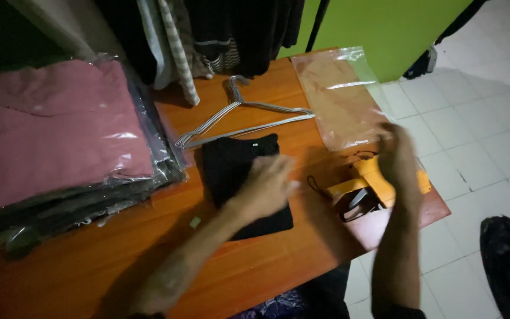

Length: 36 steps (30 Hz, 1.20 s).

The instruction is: Remove a shirt from its packaging, place it on a hanger, and hang it on a clothing rack.

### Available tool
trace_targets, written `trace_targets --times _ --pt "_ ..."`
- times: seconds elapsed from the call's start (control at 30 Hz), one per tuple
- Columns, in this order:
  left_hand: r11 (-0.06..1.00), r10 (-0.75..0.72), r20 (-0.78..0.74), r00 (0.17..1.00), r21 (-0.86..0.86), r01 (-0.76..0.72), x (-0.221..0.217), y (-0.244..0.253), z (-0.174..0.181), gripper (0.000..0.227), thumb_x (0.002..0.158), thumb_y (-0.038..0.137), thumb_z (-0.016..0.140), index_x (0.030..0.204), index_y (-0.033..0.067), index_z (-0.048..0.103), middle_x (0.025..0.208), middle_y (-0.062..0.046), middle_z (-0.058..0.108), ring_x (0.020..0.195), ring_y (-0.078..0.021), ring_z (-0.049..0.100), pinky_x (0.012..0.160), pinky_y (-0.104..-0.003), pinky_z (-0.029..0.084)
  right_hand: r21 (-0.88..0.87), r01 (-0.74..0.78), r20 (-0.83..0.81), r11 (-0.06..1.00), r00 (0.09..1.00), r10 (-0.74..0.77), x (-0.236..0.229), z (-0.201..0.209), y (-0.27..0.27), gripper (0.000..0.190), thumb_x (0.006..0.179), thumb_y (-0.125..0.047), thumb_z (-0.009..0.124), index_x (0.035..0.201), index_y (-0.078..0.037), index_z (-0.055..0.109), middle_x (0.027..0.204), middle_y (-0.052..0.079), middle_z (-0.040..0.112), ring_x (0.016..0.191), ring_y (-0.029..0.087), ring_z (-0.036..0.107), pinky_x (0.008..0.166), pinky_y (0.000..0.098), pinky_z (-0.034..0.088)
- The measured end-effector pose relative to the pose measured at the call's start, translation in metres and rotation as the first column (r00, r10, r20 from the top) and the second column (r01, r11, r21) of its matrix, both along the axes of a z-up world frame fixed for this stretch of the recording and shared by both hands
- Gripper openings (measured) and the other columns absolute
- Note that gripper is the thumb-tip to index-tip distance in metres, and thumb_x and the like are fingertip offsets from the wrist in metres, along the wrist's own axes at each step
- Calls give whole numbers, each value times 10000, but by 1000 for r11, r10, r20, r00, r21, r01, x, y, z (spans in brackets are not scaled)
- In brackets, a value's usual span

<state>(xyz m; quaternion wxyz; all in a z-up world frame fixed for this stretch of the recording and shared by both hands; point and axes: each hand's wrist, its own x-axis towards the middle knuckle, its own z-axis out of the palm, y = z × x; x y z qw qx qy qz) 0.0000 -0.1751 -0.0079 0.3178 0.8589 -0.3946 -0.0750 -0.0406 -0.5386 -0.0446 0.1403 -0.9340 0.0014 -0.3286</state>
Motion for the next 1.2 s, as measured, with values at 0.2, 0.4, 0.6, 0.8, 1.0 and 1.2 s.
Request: trace_targets --times 0.2,0.4,0.6,0.8,1.0,1.2 --pt "988 -144 -178 973 20 150 -18 -93 -20 410 947 354 613 1180 17 634 1213 -234 639 1156 -406 598 1005 -576 435 87 382 -270 920 898 -347 -40 -47 -90 329 1110 -210 662 1261 81 639 1173 361 673 1092 474 687 926 481 562" --pt "988 -139 -162 977 -94 125 -24 -166 -110 511 973 365 628 1106 -127 607 1116 -340 643 1076 -476 615 956 -556 496 66 444 -413 893 827 -381 -39 -61 -80 389 1089 -300 525 1307 -26 693 1324 253 660 1209 435 621 1180 696 271" --pt "983 -182 -128 975 -17 181 -27 -172 -111 591 1013 428 585 1088 -159 583 973 -316 662 863 -436 693 764 -541 559 24 381 -301 924 884 -357 -34 -69 -76 411 1116 -342 497 1281 -14 681 1467 230 565 1443 443 379 1143 737 135" --pt "916 -2 35 999 -400 16 -32 -158 -139 655 965 318 677 1258 -222 448 858 -331 637 731 -458 657 623 -519 557 193 281 -243 940 942 -232 -33 8 -26 405 1129 -317 429 1326 -36 643 1567 173 504 1521 393 370 1254 706 71" --pt "959 194 -263 945 -152 -240 -10 -51 24 482 990 341 680 1332 48 508 910 -230 720 794 -394 713 665 -486 565 364 -19 96 931 995 -18 -26 112 61 322 1123 -155 468 1352 -4 638 1625 216 463 1592 401 264 1293 579 226" --pt "850 415 329 848 -474 -233 37 34 48 512 847 137 811 1297 31 591 1068 -174 698 902 -308 683 704 -401 563 337 -249 263 908 951 163 17 134 113 299 1044 -13 626 1334 11 694 1416 188 617 1317 279 586 1156 374 457"
